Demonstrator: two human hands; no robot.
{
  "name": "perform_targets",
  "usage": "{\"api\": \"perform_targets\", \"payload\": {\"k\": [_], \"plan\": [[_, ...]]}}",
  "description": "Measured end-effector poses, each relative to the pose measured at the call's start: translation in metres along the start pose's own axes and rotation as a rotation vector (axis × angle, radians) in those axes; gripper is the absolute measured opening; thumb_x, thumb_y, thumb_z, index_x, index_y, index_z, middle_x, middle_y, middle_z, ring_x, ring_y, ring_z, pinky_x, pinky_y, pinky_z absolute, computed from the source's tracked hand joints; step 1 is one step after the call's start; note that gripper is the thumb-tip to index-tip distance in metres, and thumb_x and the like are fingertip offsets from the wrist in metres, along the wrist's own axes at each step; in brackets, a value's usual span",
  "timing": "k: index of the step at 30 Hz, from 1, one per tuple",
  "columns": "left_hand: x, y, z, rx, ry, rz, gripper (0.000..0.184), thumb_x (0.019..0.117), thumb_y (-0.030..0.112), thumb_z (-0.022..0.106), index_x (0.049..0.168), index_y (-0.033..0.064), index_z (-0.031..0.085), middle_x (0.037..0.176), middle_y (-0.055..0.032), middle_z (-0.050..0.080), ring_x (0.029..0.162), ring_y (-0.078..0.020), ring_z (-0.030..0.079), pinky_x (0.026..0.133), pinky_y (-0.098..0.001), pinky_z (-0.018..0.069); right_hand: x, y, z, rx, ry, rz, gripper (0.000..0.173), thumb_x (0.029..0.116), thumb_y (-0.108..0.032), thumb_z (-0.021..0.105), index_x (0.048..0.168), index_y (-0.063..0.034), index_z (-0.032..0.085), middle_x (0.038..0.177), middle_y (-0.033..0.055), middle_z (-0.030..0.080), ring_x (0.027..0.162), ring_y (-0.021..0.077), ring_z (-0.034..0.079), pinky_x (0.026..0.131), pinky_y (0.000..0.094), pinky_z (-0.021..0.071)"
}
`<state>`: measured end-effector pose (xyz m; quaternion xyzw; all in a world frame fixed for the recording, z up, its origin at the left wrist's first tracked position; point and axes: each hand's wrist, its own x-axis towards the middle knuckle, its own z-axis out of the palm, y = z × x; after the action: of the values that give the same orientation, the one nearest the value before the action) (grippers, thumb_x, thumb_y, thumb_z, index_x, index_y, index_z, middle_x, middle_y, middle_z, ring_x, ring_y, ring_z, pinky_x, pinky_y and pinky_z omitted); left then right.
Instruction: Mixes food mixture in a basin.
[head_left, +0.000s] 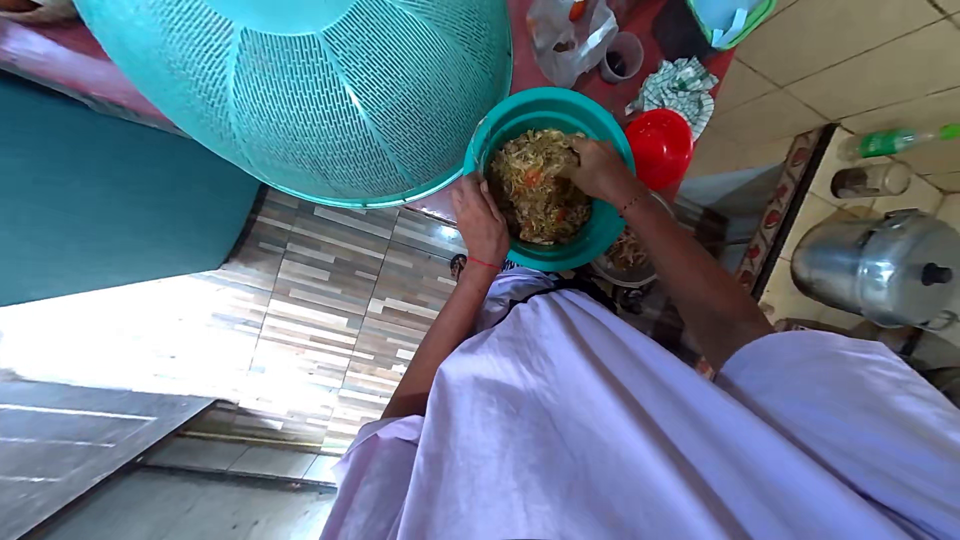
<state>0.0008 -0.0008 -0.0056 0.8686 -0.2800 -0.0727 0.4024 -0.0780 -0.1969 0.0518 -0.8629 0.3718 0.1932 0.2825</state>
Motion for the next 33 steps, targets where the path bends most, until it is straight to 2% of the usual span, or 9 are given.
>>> {"api": "perform_targets", "payload": {"k": [2, 4, 7, 10, 15, 18, 22, 26, 33], "plan": [[0.000, 0.000, 0.000, -0.005, 0.008, 0.008, 0.031, 0.1087, 0.011, 0.039, 0.123, -0.0099, 0.057, 0.107, -0.0289, 0.064, 0.102, -0.0427, 0.063, 0.091, -0.0486, 0.0511, 0.002, 0.004, 0.007, 0.009, -0.102, 0.154, 0.066, 0.1020, -0.036, 0.063, 0.149, 0.0057, 0.042, 0.134, 0.0320, 0.059, 0.127, 0.0477, 0.057, 0.106, 0.0635, 0.0447], [-0.001, 0.001, 0.000, -0.004, 0.012, 0.012, 0.032, 0.1088, 0.011, 0.038, 0.123, -0.0102, 0.057, 0.108, -0.0288, 0.064, 0.102, -0.0424, 0.063, 0.091, -0.0486, 0.0511, 0.011, 0.016, 0.025, 0.133, -0.175, 0.218, 0.071, 0.1003, -0.043, 0.065, 0.147, 0.0067, 0.045, 0.138, 0.0329, 0.056, 0.131, 0.0482, 0.054, 0.109, 0.0663, 0.0408], [0.000, 0.000, 0.004, -0.010, 0.049, 0.020, 0.032, 0.1093, 0.011, 0.038, 0.122, -0.0097, 0.058, 0.107, -0.0277, 0.064, 0.101, -0.0412, 0.063, 0.091, -0.0474, 0.0512, 0.028, 0.030, 0.045, 0.302, -0.130, 0.213, 0.074, 0.0889, -0.041, 0.078, 0.143, 0.0023, 0.053, 0.142, 0.0294, 0.054, 0.133, 0.0445, 0.053, 0.109, 0.0657, 0.0408], [0.000, 0.001, 0.004, -0.018, 0.046, 0.017, 0.032, 0.1090, 0.011, 0.038, 0.122, -0.0101, 0.058, 0.108, -0.0285, 0.063, 0.103, -0.0415, 0.063, 0.092, -0.0477, 0.0507, 0.030, 0.028, 0.051, 0.519, -0.180, 0.215, 0.084, 0.0856, -0.031, 0.084, 0.153, -0.0036, 0.043, 0.146, 0.0255, 0.053, 0.136, 0.0394, 0.052, 0.112, 0.0602, 0.0413], [0.000, 0.003, 0.004, 0.000, 0.040, 0.001, 0.032, 0.1091, 0.012, 0.038, 0.122, -0.0089, 0.058, 0.107, -0.0275, 0.064, 0.103, -0.0419, 0.063, 0.092, -0.0485, 0.0509, 0.023, 0.016, 0.063, 0.658, -0.358, 0.215, 0.065, 0.0876, -0.037, 0.080, 0.138, -0.0016, 0.059, 0.135, 0.0211, 0.062, 0.125, 0.0319, 0.059, 0.107, 0.0537, 0.0472], [0.000, 0.004, 0.003, 0.019, 0.026, -0.002, 0.032, 0.1089, 0.013, 0.039, 0.121, -0.0089, 0.058, 0.106, -0.0278, 0.064, 0.101, -0.0428, 0.063, 0.090, -0.0498, 0.0510, 0.016, 0.007, 0.060, 0.760, -0.497, 0.182, 0.064, 0.0890, -0.021, 0.077, 0.143, 0.0003, 0.051, 0.133, 0.0212, 0.060, 0.119, 0.0286, 0.061, 0.101, 0.0487, 0.0510], [-0.001, 0.002, 0.002, 0.023, 0.038, 0.019, 0.032, 0.1092, 0.013, 0.039, 0.122, -0.0093, 0.058, 0.106, -0.0277, 0.065, 0.100, -0.0423, 0.062, 0.091, -0.0491, 0.0500, 0.019, 0.001, 0.066, 0.856, -0.498, 0.125, 0.082, 0.0790, 0.003, 0.078, 0.151, -0.0019, 0.040, 0.142, 0.0227, 0.054, 0.124, 0.0303, 0.058, 0.102, 0.0486, 0.0511], [-0.001, 0.001, -0.001, 0.021, -0.003, -0.004, 0.034, 0.1094, 0.013, 0.038, 0.124, -0.0098, 0.057, 0.109, -0.0283, 0.064, 0.104, -0.0435, 0.062, 0.094, -0.0497, 0.0493, 0.017, -0.002, 0.055, 0.814, -0.367, 0.203, 0.061, 0.0832, -0.004, 0.077, 0.140, -0.0040, 0.054, 0.126, 0.0191, 0.063, 0.109, 0.0275, 0.063, 0.091, 0.0475, 0.0548], [0.000, 0.001, 0.000, 0.013, 0.003, 0.001, 0.034, 0.1100, 0.014, 0.037, 0.125, -0.0100, 0.056, 0.110, -0.0289, 0.063, 0.106, -0.0429, 0.061, 0.095, -0.0498, 0.0486, 0.022, 0.002, 0.025, 0.506, -0.209, 0.033, 0.055, 0.0911, -0.033, 0.079, 0.128, 0.0042, 0.062, 0.122, 0.0224, 0.067, 0.115, 0.0307, 0.065, 0.102, 0.0517, 0.0507]]}}
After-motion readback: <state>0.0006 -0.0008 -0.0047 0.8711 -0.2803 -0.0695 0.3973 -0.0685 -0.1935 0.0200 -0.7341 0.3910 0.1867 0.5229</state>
